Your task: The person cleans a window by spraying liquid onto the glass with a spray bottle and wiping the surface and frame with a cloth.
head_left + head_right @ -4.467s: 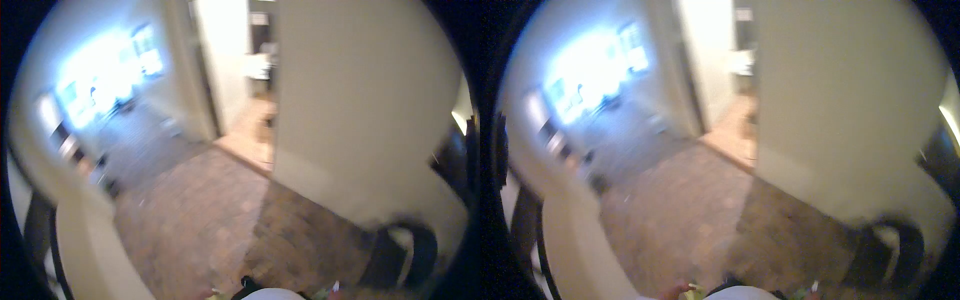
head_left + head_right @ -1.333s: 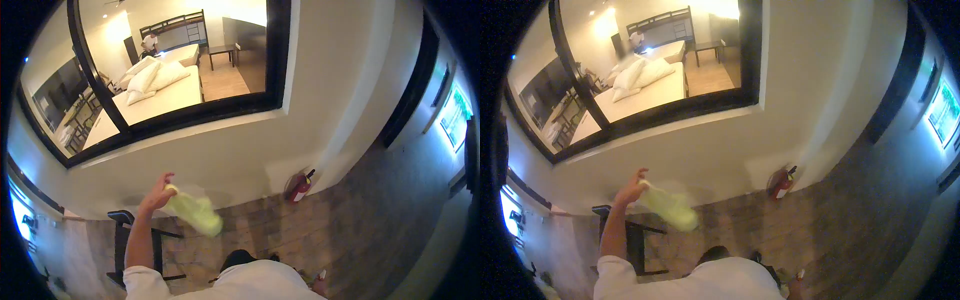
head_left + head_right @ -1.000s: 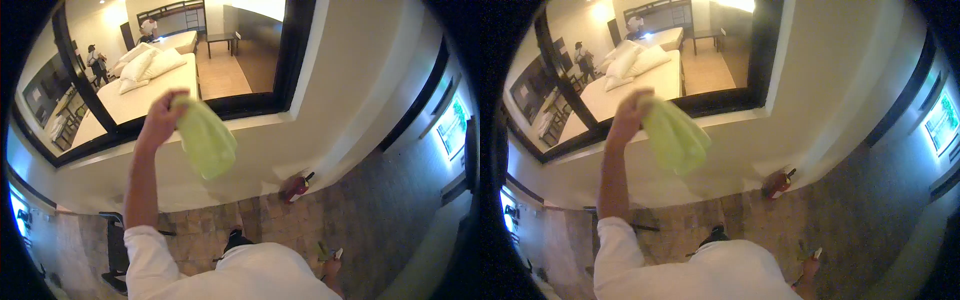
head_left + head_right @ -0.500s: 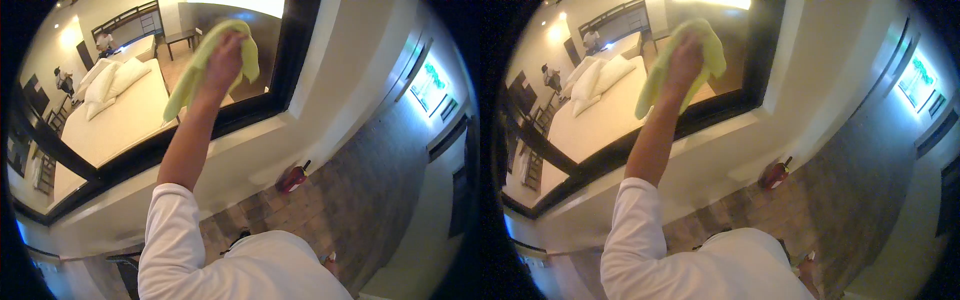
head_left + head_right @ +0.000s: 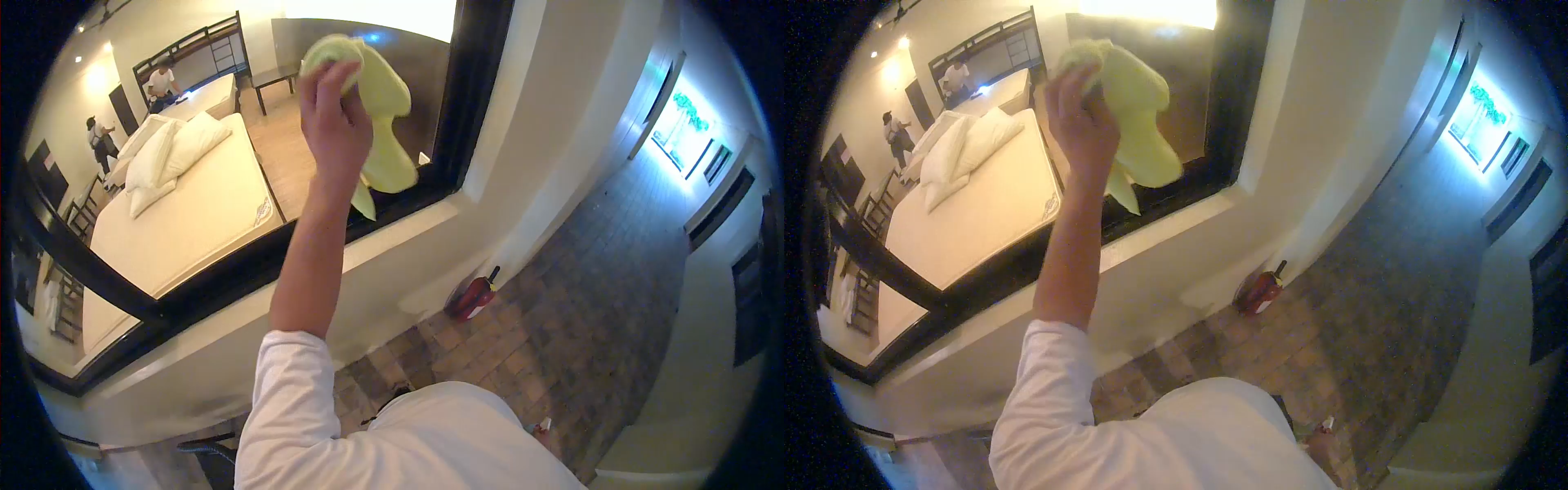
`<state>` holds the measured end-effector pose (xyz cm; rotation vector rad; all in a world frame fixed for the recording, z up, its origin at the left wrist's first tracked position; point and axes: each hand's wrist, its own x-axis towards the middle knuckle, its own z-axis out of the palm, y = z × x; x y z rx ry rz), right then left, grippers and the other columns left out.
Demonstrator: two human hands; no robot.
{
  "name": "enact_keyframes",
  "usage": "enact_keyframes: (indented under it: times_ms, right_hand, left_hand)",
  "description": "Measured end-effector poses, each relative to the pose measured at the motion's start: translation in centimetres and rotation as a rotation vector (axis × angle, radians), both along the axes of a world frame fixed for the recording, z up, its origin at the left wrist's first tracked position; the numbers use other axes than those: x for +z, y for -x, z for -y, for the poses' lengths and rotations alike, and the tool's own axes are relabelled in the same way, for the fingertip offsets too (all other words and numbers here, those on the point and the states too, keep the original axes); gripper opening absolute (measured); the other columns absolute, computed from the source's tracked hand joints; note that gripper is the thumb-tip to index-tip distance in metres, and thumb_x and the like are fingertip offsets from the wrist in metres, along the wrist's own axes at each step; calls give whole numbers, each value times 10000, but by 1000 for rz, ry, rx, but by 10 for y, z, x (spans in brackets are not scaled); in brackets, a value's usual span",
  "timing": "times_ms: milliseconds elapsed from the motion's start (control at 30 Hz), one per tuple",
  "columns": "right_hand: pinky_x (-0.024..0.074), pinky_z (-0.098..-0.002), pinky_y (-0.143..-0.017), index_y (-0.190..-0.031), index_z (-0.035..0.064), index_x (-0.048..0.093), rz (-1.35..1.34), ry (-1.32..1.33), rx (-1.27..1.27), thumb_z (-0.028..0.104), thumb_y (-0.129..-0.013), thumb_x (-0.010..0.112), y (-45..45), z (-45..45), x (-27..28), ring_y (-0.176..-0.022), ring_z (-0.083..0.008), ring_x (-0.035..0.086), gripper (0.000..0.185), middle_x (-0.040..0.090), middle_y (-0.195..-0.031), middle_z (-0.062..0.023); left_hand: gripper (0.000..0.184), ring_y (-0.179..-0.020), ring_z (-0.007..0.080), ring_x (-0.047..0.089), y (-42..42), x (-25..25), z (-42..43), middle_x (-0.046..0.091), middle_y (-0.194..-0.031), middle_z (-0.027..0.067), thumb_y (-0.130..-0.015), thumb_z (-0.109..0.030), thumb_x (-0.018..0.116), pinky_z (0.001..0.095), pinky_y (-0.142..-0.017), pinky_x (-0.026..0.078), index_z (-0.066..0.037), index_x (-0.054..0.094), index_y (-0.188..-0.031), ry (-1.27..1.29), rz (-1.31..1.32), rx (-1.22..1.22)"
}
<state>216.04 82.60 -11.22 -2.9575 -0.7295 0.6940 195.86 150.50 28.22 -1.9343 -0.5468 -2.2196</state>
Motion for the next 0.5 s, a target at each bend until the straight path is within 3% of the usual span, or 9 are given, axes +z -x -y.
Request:
enact_keyframes:
  times_ms: [100,167,300,367,433,500]
  right_hand:
    - [518,-392,-684,-1066,14,656,2,-12,10,247,-835,752,0,-4,1,-709,-232,598,343,623,-784,-75]
    - [514,-392,-682,-1060,15,653,-3,-17,24,245,-838,749,-4,-6,3,-706,-230,591,334,617,-781,-74]
    - [506,-391,-677,-1049,16,645,-9,-41,46,240,-845,742,-4,-12,1,-701,-227,577,318,604,-777,-72]
    - [502,-391,-675,-1044,17,641,-12,-47,71,238,-848,738,-9,-15,-1,-698,-226,570,310,598,-775,-71]
    - [498,-390,-673,-1038,18,638,-25,-63,101,235,-851,735,-13,-17,-4,-695,-224,563,302,592,-772,-70]
    - [494,-390,-671,-1033,19,634,-36,-79,125,233,-855,731,-17,-18,-10,-693,-223,556,294,586,-770,-69]
  left_hand:
    - [331,-1124,388,592,-11,29,-31,644,-1169,166,-811,54,602,450,-992,479,-68,671,-1110,-72,6,28]
    - [375,-1119,372,591,-32,20,-51,598,-1194,150,-806,54,633,453,-934,514,-140,660,-1126,-26,-35,-34]
    - [289,-1117,380,591,-47,-30,-25,623,-1140,176,-861,-2,618,428,-964,491,-90,645,-1135,361,-406,-262]
    - [253,-1010,319,641,-23,-54,33,666,-1063,184,-912,-61,593,375,-903,494,-24,632,-1160,502,-233,-417]
    - [203,-980,178,616,24,-79,103,661,-1081,110,-954,-77,583,309,-858,488,-27,627,-1146,737,5,-611]
    - [210,-1030,168,612,80,-119,149,655,-1144,79,-963,-80,587,314,-922,492,-50,621,-1168,922,232,-634]
